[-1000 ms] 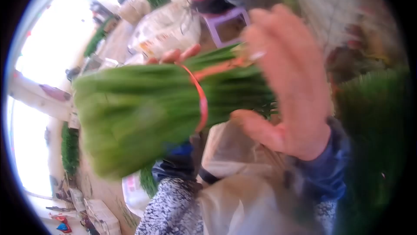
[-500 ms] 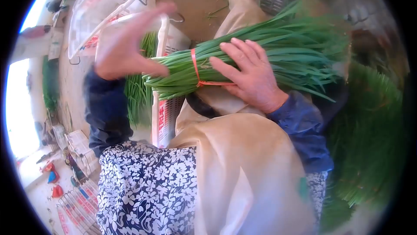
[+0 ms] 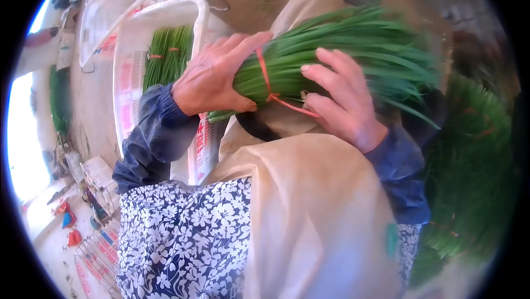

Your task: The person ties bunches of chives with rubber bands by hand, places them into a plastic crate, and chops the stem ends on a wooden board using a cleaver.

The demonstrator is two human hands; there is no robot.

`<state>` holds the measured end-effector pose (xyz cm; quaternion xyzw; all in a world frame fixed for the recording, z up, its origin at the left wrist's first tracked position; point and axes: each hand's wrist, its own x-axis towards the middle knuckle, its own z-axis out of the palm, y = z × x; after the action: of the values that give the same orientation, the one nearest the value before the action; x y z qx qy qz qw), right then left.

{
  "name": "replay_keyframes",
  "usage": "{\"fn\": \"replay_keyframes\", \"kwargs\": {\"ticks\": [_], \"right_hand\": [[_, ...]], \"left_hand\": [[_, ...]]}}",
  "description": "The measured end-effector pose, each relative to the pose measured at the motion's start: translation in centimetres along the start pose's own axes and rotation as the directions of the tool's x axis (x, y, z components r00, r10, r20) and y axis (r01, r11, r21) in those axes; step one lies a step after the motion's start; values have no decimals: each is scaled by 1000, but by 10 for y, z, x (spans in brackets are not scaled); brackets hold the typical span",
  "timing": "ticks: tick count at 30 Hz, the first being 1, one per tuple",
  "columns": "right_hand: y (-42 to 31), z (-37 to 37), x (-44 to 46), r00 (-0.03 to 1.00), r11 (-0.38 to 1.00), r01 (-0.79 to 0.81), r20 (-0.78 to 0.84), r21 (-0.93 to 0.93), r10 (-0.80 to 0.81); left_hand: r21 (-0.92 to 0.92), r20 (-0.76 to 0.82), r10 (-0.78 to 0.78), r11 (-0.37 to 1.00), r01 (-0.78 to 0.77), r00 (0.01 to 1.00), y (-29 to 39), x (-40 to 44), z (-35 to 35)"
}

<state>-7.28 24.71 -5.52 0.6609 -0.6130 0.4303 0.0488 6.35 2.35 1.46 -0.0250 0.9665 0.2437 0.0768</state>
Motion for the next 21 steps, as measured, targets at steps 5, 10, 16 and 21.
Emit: {"fn": "replay_keyframes", "kwargs": {"ticks": [5, 10, 16, 21], "right_hand": [[-22, -13, 4, 993, 986, 18, 118, -168, 2], [-26, -31, -2, 910, 989, -131, 389, -67, 146], [-25, -25, 9, 852, 704, -475, 476, 528, 217], [-16, -8, 30, 938, 573, -342, 304, 745, 166]], "left_hand": [[230, -182, 128, 970, -84, 975, 34, -12, -2], [163, -283, 299, 951, -261, 912, 37, -11, 44], [265, -455, 340, 934, -239, 823, 29, -11, 55], [208, -541, 259, 963, -171, 800, 27, -14, 59]]}}
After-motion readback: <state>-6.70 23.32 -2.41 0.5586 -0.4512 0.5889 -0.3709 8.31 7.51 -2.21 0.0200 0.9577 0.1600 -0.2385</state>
